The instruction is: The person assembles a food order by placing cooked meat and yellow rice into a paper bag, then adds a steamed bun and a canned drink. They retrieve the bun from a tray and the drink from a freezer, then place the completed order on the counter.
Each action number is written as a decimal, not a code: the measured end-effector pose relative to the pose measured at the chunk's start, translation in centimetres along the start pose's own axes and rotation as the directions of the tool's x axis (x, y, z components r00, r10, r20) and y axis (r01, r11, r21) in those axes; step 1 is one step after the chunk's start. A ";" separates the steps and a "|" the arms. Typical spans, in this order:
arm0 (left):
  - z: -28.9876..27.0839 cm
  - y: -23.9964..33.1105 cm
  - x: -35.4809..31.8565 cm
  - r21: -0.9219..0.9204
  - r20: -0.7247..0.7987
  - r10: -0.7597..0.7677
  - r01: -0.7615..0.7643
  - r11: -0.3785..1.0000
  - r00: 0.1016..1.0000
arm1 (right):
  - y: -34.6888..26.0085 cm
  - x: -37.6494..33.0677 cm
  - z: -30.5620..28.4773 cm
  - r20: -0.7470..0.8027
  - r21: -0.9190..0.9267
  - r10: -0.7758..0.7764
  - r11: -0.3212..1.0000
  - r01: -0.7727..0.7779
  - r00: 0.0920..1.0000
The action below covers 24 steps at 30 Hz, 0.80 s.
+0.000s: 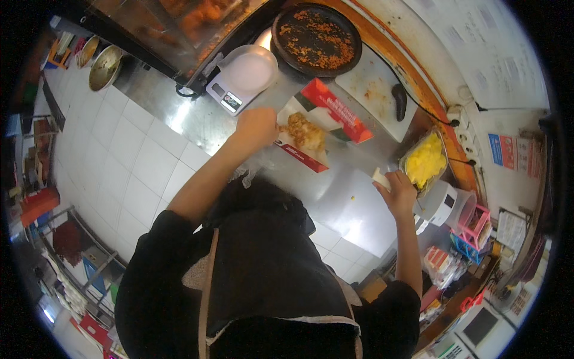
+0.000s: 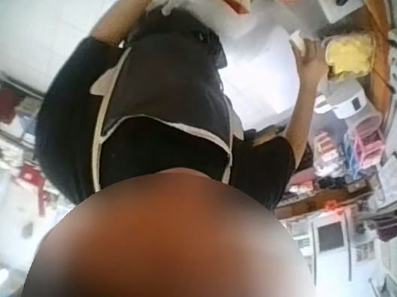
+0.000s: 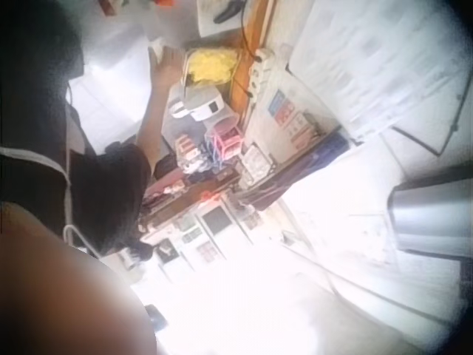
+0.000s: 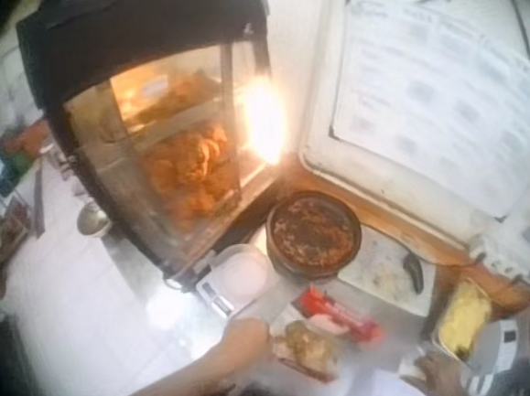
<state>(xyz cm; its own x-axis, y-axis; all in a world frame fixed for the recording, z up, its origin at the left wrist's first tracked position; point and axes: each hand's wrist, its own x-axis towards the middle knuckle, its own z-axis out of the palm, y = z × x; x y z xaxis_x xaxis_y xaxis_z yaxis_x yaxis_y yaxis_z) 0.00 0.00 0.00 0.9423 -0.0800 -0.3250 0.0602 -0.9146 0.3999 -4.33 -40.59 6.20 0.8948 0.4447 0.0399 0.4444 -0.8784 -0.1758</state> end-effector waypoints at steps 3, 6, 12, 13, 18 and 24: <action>3.6 -2.7 0.9 -0.009 -0.048 -0.004 0.003 1.000 0.999 | -1.5 1.4 -0.7 0.031 -0.230 -0.067 0.971 0.073 0.997; 6.5 -2.2 0.0 -0.034 -0.064 -0.048 0.046 0.998 0.997 | 0.4 -1.2 -5.5 0.049 -0.294 -0.115 0.948 0.124 0.992; 4.3 -1.3 -0.9 -0.029 -0.191 -0.093 0.089 0.996 0.977 | 5.7 -6.3 -7.0 -0.104 -0.131 0.115 0.983 -0.128 0.988; 4.0 -1.0 -1.0 -0.044 -0.260 -0.087 0.078 0.996 0.962 | 6.7 -7.1 -5.2 -0.161 -0.048 0.154 0.985 -0.163 0.975; 2.9 -1.3 0.4 -0.019 -0.240 -0.182 0.183 0.983 0.954 | 9.6 -9.0 5.7 -0.237 0.391 0.598 0.780 -0.488 0.766; 3.8 -1.9 1.2 0.080 -0.208 -0.121 0.140 0.987 0.971 | 10.6 1.1 16.3 -0.300 0.366 0.748 0.663 -0.652 0.592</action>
<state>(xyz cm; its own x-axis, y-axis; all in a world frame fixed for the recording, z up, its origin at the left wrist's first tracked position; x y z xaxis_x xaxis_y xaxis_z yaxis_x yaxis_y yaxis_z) -0.22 0.12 -4.42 0.9759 0.1153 -0.1851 0.1649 -0.9456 0.2804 0.63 -46.53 -11.61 0.8751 -0.4462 0.1872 -0.3047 -0.8088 -0.5031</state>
